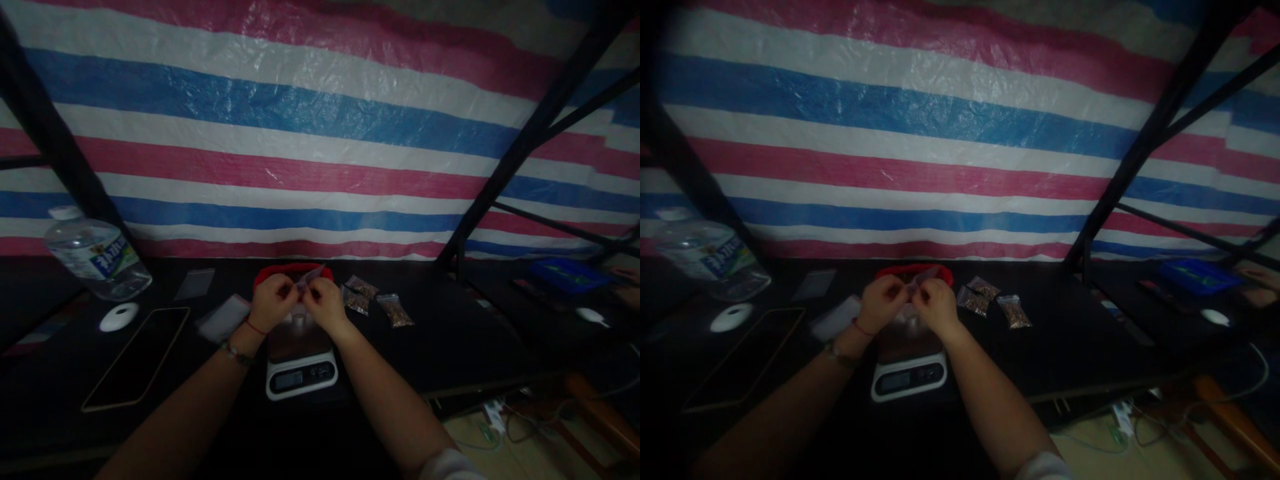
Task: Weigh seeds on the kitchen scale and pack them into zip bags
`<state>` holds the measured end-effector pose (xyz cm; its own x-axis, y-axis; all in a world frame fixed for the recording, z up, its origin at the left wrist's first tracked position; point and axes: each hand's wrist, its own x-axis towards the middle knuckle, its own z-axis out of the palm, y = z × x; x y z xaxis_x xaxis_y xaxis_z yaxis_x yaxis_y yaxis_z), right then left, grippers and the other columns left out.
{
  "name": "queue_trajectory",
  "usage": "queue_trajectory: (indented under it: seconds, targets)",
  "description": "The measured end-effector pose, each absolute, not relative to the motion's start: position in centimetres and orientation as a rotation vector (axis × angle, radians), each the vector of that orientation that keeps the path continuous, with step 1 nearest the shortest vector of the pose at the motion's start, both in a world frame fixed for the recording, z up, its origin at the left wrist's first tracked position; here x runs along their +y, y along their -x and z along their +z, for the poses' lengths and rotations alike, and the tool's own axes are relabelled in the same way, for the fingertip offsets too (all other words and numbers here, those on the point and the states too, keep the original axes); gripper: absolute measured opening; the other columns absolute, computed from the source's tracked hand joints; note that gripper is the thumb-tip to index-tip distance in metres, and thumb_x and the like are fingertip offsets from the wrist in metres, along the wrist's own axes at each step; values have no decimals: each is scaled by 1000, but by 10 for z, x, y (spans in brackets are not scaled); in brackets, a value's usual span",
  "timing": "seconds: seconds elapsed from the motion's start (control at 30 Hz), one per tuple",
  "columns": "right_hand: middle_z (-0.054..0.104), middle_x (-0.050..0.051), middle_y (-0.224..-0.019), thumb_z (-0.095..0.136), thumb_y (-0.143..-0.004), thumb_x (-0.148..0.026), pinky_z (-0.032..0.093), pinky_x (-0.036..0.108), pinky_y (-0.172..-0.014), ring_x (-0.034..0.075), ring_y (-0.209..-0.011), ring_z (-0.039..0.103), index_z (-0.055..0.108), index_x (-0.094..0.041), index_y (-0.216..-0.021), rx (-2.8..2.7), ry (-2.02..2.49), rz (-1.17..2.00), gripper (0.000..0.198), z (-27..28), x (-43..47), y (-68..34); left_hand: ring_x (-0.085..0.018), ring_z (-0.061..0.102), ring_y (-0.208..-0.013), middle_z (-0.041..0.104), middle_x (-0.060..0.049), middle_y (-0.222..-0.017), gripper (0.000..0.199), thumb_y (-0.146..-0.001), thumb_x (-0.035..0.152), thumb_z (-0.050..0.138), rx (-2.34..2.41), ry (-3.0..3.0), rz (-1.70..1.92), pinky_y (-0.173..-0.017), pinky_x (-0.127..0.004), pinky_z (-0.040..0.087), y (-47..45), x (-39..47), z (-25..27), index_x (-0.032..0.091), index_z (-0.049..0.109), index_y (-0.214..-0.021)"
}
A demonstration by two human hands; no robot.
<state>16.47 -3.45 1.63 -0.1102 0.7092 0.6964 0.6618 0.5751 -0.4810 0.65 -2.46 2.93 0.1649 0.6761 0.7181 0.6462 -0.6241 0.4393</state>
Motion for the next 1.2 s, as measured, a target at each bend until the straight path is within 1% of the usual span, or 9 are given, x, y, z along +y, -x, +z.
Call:
queue_trajectory:
  seconds: [0.2, 0.33, 0.47, 0.6, 0.73, 0.8, 1.0, 1.13, 1.2]
  targets:
    - [46, -1, -59, 52, -75, -16, 40, 26, -59, 14, -60, 46, 41, -22, -56, -1644, 1090, 46, 23, 20, -36, -164, -14, 57, -61, 59, -1, -62, 18, -80, 27, 54, 1309, -2397, 1526, -60, -26, 45, -6, -26, 30, 20, 55, -63]
    - [56, 4, -75, 51, -78, -13, 48, 30, -72, 18, -78, 55, 54, -22, -65, -1640, 947, 16, 16, 21, -38, -164, -14, 59, -67, 62, -2, -67, 19, -85, 28, 53, 1266, -2468, 1506, -64, -27, 47, -12, -29, 26, 19, 58, -69]
    - [64, 8, -99, 52, -81, -13, 51, 34, -86, 19, -96, 60, 69, -23, -86, -1680, 894, 43, 19, 18, -38, -165, -16, 60, -71, 64, -4, -72, 19, -88, 28, 51, 1187, -2562, 1490, -68, -28, 48, -16, -33, 26, 18, 61, -75]
    - [70, 7, -98, 52, -84, -14, 52, 34, -88, 19, -94, 65, 73, -24, -95, -1698, 936, 132, 26, 14, -33, -167, -18, 61, -78, 66, -6, -77, 17, -88, 28, 51, 1059, -2644, 1474, -76, -32, 50, -12, -32, 27, 19, 62, -79]
    - [72, 6, -92, 54, -83, -15, 54, 32, -80, 18, -86, 67, 74, -24, -99, -1672, 884, 247, 27, 14, -29, -170, -23, 56, -110, 61, -12, -115, 24, -88, 32, 51, 1175, -2310, 1754, -94, -40, 47, 0, -17, 20, 18, 60, -105]
    - [72, 6, -92, 56, -82, -15, 54, 31, -79, 18, -85, 67, 75, -25, -98, -1643, 874, 306, 27, 15, -28, -171, -23, 54, -115, 55, -13, -127, 35, -88, 36, 51, 1194, -2064, 1815, -95, -41, 47, 5, -6, 12, 18, 54, -117]
    - [71, 3, -82, 60, -82, -20, 52, 28, -73, 16, -78, 65, 77, -24, -91, -1602, 948, 369, 20, 15, -24, -172, -16, 64, -79, 65, -3, -87, 44, -81, 39, 61, 949, -1648, 1648, -76, -31, 53, 9, 17, -5, 18, 51, -118]
    - [71, 5, -90, 53, -84, -17, 51, 29, -80, 17, -87, 64, 75, -23, -97, -1586, 967, 315, 25, 15, -21, -174, -16, 64, -76, 64, -3, -83, 39, -85, 39, 56, 1031, -1717, 1689, -74, -32, 53, 10, 16, -4, 18, 52, -117]
    - [71, 6, -96, 51, -85, -15, 50, 30, -85, 18, -92, 64, 73, -23, -102, -1597, 964, 314, 29, 15, -21, -174, -19, 63, -88, 65, -7, -94, 37, -87, 38, 52, 1128, -1915, 1740, -82, -37, 51, 12, 11, 0, 18, 53, -118]
